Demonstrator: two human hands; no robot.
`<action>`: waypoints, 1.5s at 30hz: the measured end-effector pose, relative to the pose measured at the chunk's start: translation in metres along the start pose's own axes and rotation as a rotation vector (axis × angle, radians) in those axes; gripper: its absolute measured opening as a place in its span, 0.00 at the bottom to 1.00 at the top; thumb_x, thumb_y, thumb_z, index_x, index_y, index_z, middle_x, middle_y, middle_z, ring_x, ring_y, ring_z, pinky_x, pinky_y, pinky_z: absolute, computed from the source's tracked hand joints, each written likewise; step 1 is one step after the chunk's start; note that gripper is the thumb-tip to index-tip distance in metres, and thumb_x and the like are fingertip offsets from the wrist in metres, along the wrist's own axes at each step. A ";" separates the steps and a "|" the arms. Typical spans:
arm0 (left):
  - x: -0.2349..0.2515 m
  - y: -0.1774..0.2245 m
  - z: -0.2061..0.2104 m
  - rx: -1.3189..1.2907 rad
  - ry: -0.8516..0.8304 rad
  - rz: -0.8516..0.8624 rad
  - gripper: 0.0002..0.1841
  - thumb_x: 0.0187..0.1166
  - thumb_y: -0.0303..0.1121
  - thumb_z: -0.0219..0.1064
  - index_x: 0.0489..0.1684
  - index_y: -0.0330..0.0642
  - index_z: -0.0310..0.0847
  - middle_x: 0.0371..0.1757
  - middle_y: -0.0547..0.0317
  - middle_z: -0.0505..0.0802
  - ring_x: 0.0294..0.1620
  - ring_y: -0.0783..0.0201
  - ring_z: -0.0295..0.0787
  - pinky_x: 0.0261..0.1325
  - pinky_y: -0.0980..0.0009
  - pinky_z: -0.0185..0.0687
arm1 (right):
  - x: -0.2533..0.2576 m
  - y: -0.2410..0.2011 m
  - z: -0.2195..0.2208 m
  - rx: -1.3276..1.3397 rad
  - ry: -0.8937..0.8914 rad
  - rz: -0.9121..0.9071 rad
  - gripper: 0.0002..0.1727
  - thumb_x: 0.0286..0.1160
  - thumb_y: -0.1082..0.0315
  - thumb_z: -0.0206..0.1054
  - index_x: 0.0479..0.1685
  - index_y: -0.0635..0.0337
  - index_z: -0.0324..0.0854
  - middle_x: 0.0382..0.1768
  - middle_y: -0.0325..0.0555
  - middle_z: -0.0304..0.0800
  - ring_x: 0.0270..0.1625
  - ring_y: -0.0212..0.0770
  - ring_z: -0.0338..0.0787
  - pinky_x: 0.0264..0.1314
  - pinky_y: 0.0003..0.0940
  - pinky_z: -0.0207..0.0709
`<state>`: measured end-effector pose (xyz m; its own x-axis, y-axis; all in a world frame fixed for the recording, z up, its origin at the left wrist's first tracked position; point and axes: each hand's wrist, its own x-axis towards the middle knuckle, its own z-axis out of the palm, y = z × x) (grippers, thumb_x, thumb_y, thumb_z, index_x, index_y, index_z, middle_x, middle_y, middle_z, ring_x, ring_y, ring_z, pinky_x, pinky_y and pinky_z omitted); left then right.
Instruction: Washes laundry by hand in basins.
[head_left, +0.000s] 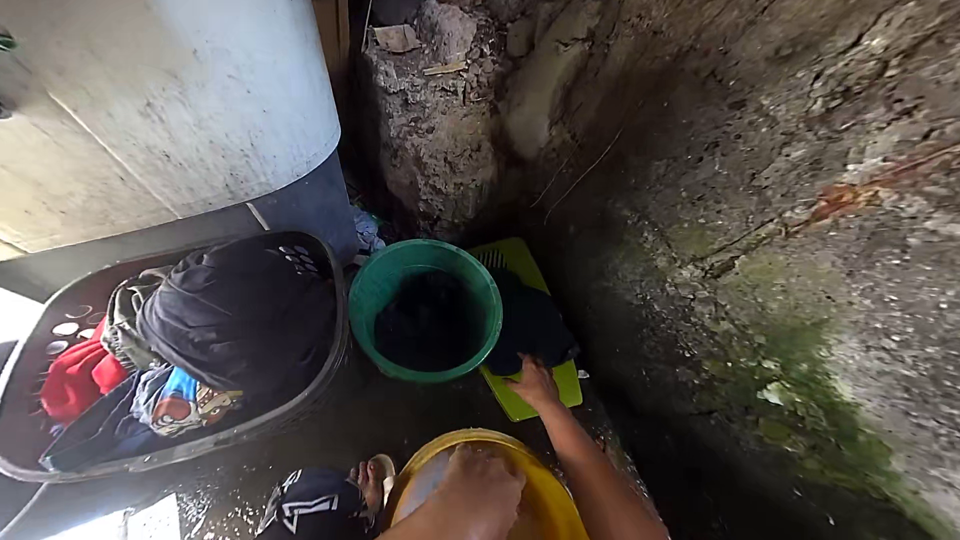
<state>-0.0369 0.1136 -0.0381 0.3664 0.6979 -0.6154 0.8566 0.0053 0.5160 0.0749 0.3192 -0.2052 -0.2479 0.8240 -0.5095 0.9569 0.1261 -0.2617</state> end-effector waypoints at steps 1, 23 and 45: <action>-0.003 0.000 -0.006 -0.009 -0.032 -0.009 0.29 0.92 0.41 0.57 0.91 0.44 0.62 0.77 0.34 0.82 0.78 0.34 0.78 0.78 0.34 0.67 | 0.010 -0.006 0.003 -0.032 -0.004 0.020 0.50 0.69 0.51 0.79 0.91 0.60 0.58 0.87 0.67 0.61 0.89 0.68 0.61 0.83 0.65 0.64; -0.016 -0.053 0.021 -0.025 0.245 -0.089 0.26 0.81 0.50 0.67 0.78 0.59 0.80 0.63 0.47 0.93 0.65 0.37 0.89 0.70 0.39 0.79 | 0.112 -0.027 0.027 -0.231 0.097 -0.035 0.40 0.73 0.68 0.72 0.88 0.61 0.62 0.89 0.72 0.51 0.81 0.71 0.72 0.71 0.57 0.79; -0.027 -0.052 0.026 -0.106 0.197 -0.019 0.27 0.84 0.52 0.64 0.83 0.63 0.75 0.67 0.49 0.92 0.70 0.38 0.86 0.73 0.38 0.77 | 0.078 0.040 0.032 -0.365 0.015 -0.135 0.85 0.27 0.49 0.96 0.96 0.21 0.34 0.95 0.63 0.13 0.93 0.73 0.15 0.77 0.93 0.19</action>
<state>-0.0818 0.0757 -0.0638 0.2636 0.8231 -0.5029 0.8158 0.0880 0.5717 0.0886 0.3703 -0.2817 -0.3756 0.7939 -0.4781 0.9073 0.4201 -0.0152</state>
